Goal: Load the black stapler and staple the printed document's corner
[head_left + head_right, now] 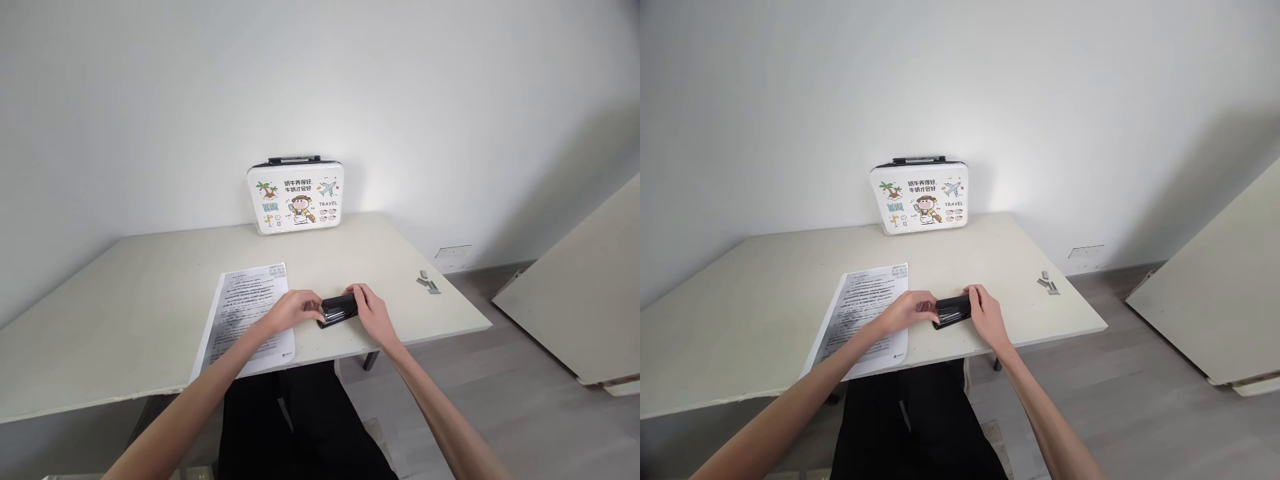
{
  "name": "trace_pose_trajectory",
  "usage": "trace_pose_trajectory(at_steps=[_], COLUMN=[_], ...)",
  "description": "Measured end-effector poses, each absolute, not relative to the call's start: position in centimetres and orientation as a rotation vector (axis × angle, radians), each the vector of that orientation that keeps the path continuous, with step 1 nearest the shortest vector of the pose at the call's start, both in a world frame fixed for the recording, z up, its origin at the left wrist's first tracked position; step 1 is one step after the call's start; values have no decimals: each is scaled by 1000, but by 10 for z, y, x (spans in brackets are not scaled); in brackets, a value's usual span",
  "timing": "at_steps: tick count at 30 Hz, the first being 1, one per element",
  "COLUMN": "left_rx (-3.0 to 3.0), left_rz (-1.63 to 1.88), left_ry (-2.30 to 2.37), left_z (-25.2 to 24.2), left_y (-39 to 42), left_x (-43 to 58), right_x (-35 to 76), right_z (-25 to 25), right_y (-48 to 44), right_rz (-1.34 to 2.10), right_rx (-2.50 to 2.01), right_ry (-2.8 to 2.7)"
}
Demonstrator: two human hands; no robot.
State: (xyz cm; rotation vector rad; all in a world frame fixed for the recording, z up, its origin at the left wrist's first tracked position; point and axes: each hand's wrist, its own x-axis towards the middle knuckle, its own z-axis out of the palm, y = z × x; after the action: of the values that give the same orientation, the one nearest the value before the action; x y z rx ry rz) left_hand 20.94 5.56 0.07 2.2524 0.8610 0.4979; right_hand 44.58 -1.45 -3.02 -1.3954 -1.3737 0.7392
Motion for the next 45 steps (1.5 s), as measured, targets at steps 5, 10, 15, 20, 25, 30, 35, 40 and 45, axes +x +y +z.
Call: trace_pose_trajectory(at_steps=[5, 10, 15, 20, 25, 30, 35, 40, 45], left_rx=[2280, 2275, 2376, 2331, 2169, 2153, 2141, 2104, 2064], left_rz=[446, 466, 583, 846, 799, 779, 807, 831, 872], left_ry=[929, 923, 1008, 1720, 2008, 1937, 1707, 1544, 1571], left_z=[-1, 1, 2, 0, -13, -27, -29, -31, -36], left_y=[61, 56, 76, 128, 141, 123, 99, 72, 53], left_x=[212, 212, 187, 126, 87, 90, 99, 115, 136], right_x=[446, 445, 445, 445, 448, 447, 444, 444, 443], right_z=[-31, -32, -30, -28, -25, -23, -27, -32, -34], right_y=[-15, -14, -15, -18, -21, -24, -25, -26, -27], right_rz=[742, 754, 786, 843, 818, 816, 825, 820, 795], right_rx=[-1390, -1367, -1344, -1312, -1223, -1245, -1288, -1331, -1354], right_ry=[-1377, -1352, -1306, -1387, -1590, -1635, -1619, -1611, -1626])
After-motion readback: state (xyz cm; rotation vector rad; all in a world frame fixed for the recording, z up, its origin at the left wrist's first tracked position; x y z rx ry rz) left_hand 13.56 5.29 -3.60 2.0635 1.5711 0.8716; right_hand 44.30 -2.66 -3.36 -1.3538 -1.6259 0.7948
